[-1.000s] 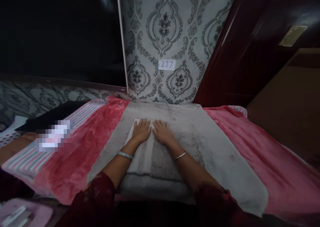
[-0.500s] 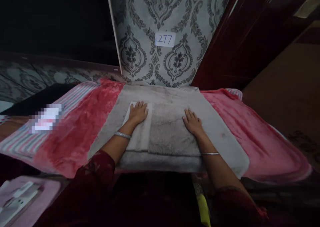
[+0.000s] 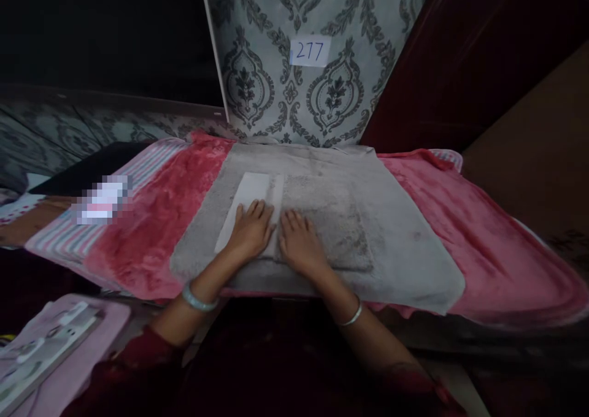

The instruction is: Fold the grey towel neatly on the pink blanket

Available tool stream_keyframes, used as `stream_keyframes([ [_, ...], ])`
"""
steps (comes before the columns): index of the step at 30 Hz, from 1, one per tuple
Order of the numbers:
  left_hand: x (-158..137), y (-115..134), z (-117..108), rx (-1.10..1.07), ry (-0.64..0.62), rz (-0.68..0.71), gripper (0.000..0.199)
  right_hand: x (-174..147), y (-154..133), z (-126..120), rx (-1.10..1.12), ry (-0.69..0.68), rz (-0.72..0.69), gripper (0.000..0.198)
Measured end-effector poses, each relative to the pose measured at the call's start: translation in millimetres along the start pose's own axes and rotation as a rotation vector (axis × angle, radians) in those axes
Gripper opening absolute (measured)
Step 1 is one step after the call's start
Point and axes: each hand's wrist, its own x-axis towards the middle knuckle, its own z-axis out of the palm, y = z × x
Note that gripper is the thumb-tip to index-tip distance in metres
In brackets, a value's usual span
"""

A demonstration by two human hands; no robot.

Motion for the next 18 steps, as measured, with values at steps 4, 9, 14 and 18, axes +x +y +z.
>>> stream_keyframes([
  [4, -17, -4, 11, 0.015, 0.010, -0.024, 0.056, -5, -3, 11, -0.002, 0.003, -0.021, 0.061],
  [9, -13, -7, 15, 0.015, 0.035, -0.003, 0.057, -34, 43, 8, -0.027, 0.038, 0.129, 0.066],
  [14, -14, -8, 17, -0.002, 0.065, 0.003, 0.057, -78, 94, 13, -0.061, 0.229, 0.290, 0.063],
  [18, -14, -9, 19, -0.020, 0.076, 0.000, 0.056, -95, 108, 20, -0.018, 0.344, 0.317, 0.063],
])
